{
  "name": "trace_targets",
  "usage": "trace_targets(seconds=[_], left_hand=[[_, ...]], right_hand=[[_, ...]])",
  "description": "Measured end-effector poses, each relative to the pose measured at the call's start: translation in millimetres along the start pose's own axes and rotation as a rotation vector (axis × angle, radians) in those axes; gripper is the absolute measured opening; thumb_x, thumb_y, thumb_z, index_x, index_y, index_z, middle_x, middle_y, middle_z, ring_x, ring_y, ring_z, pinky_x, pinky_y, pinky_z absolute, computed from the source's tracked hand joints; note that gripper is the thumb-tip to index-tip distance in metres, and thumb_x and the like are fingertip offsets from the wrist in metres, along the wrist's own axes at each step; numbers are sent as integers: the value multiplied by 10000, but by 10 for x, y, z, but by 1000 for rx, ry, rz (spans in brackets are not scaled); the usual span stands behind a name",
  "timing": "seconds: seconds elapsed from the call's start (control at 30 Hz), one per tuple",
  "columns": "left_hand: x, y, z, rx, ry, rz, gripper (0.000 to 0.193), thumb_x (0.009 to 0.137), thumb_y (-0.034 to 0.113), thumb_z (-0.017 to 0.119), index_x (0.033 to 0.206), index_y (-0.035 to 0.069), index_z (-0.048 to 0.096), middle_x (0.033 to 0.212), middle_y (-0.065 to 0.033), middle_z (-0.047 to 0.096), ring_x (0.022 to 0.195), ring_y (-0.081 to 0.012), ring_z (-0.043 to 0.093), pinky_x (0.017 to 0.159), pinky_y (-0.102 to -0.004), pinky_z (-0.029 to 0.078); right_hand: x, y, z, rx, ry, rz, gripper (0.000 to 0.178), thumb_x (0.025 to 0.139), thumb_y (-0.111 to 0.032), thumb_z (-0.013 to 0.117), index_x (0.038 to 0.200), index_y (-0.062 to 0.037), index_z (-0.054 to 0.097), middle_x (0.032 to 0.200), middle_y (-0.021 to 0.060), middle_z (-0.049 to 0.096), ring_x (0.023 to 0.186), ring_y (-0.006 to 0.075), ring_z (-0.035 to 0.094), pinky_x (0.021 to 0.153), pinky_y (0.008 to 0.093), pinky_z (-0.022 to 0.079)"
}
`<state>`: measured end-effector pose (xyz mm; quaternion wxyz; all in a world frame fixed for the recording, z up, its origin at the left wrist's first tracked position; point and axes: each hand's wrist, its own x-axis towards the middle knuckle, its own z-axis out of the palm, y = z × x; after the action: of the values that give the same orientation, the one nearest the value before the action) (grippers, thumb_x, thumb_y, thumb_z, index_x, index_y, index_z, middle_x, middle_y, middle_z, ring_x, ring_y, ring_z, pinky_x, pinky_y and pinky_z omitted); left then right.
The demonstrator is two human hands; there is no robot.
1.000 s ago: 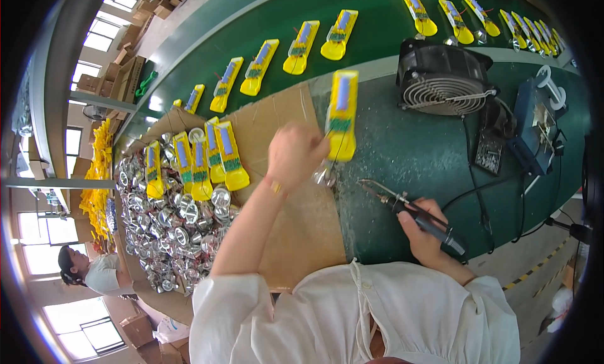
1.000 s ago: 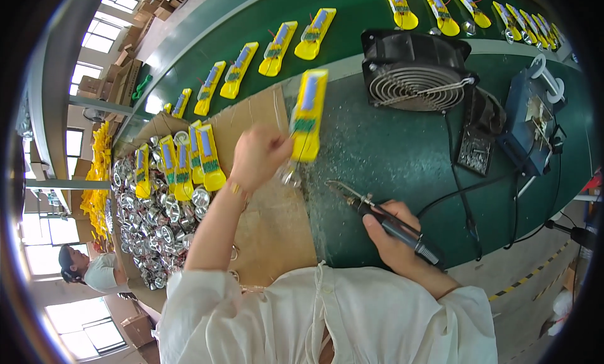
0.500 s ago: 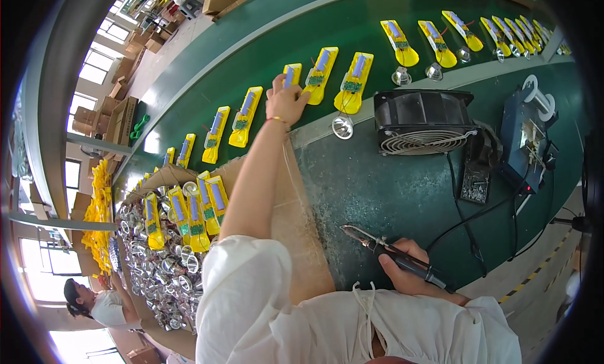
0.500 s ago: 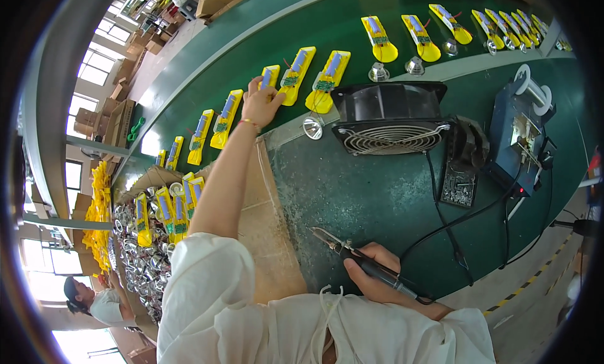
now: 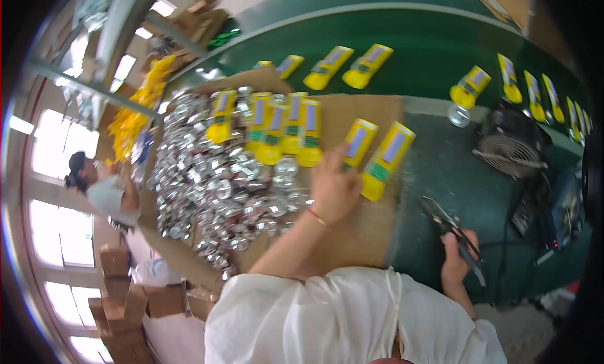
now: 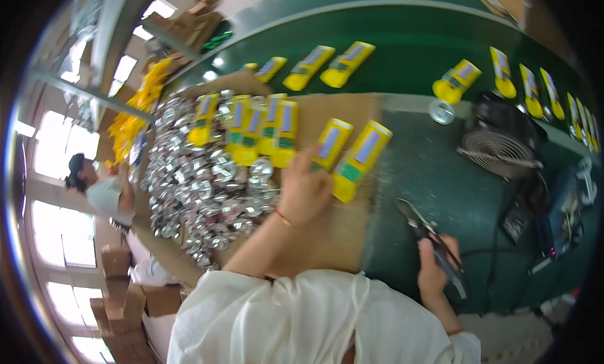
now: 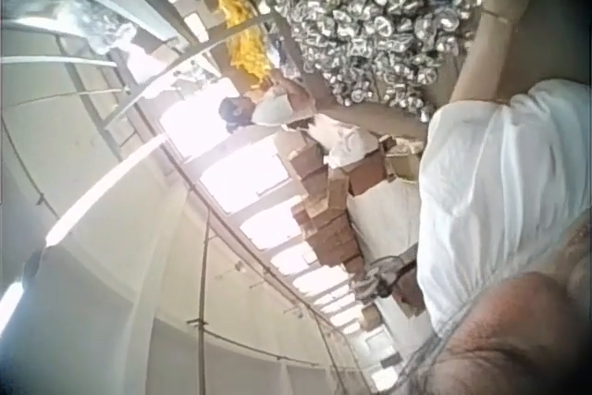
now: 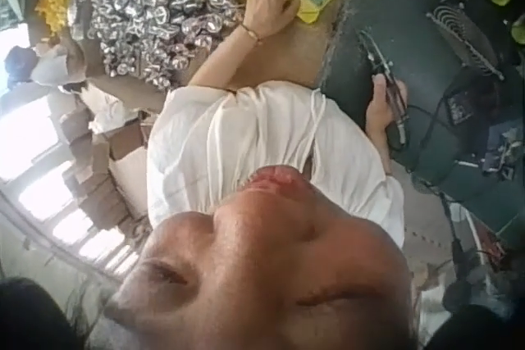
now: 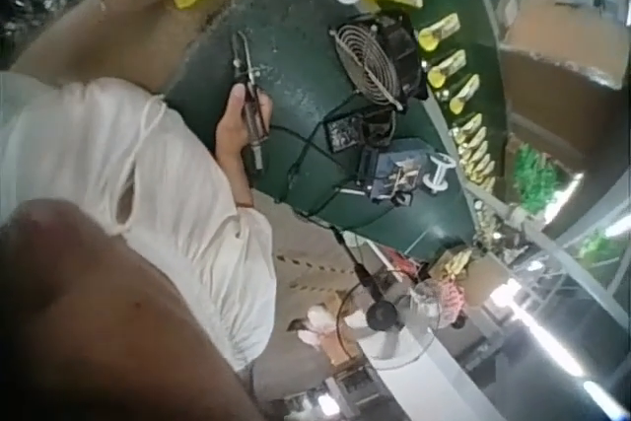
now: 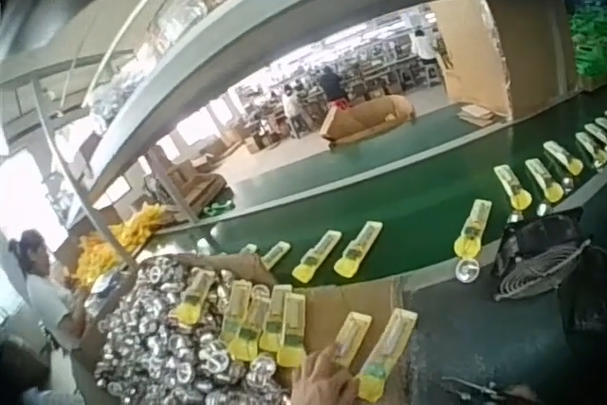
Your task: Soldering wires to a small green circuit board that is part of a yellow plastic assembly.
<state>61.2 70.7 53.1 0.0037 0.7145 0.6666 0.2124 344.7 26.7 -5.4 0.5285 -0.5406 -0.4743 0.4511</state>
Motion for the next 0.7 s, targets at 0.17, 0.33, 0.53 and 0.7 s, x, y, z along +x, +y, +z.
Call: trace_targets(seconds=[0.17, 0.33, 0.53, 0.7], left_hand=[[-431, 194, -129, -159, 6, -6, 351, 684, 300, 686, 946, 93, 575, 1313, -172, 363, 1246, -353, 301, 999, -529, 213], [-703, -160, -120, 149, 105, -135, 588, 745, 323, 647, 1228, 65, 431, 1286, -127, 397, 1238, -282, 333, 1013, -473, 224], [-877, -231, -121, 173, 206, -5, 401, 740, 275, 651, 1082, 94, 544, 1089, -56, 507, 1102, -216, 448, 979, -427, 289], [-931, -417, -138, 182, 170, 104, 205, 728, 188, 616, 906, 88, 596, 995, -41, 545, 1037, -195, 483, 929, -382, 349]], right_hand=[[-17, 70, -183, -172, 95, -53, 190, 865, -179, 550, 897, 7, 533, 735, 74, 572, 676, 138, 534, 621, 244, 412], [54, 38, -155, -168, 3, -119, 177, 888, -178, 529, 911, -3, 546, 736, 50, 570, 675, 110, 514, 626, 223, 375], [47, 39, -77, -145, 73, -78, 166, 894, -192, 534, 881, -28, 555, 734, 33, 563, 690, 98, 499, 638, 228, 357], [28, 18, -60, -200, 63, -122, 187, 893, -193, 539, 907, -8, 559, 747, 42, 583, 709, 100, 535, 634, 221, 375]])
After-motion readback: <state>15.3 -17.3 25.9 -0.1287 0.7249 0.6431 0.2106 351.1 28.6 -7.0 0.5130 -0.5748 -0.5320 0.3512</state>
